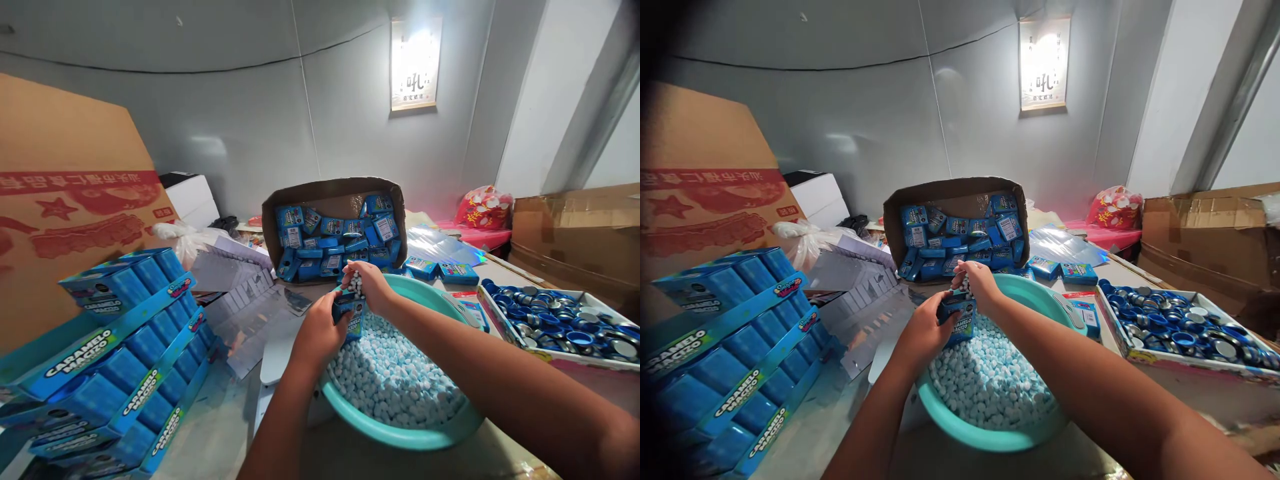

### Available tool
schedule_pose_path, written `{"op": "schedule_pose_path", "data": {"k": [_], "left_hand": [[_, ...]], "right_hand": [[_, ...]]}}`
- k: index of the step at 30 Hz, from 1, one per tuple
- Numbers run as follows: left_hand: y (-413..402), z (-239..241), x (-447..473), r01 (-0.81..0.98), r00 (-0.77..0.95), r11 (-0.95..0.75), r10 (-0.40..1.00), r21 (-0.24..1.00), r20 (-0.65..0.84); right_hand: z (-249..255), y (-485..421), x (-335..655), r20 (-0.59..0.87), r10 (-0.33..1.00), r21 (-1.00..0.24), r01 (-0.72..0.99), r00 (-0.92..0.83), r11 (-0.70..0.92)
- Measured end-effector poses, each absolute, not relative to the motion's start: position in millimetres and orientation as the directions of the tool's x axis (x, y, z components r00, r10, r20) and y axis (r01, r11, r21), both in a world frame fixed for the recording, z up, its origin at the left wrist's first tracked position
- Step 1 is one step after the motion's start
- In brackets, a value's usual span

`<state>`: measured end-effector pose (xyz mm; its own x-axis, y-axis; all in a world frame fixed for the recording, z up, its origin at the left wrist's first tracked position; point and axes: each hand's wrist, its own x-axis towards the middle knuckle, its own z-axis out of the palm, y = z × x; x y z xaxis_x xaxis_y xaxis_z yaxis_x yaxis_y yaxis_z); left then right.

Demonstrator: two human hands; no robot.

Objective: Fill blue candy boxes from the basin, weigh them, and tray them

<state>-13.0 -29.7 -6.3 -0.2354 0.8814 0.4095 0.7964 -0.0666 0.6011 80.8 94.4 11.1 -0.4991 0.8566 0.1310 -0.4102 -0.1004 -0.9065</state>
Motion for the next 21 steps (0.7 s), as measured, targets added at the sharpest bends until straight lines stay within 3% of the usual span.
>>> {"op": "schedule_pose_path", "data": {"k": [15, 21], "left_hand": [[-30.9, -6.9, -11.6, 0.761, -0.333, -0.004, 0.856, 0.649, 0.396], [-30.3, -3.7, -9.7, 0.701, -0.384, 0.013, 0.849, 0.713, 0.362]], "right_hand": [[10.5, 94.2, 80.5, 0.135, 0.835, -0.902, -0.416, -0.533, -0.120], [14.1, 88.9, 80.2, 0.218, 0.824, -0.936, -0.352, -0.523, 0.024]]}}
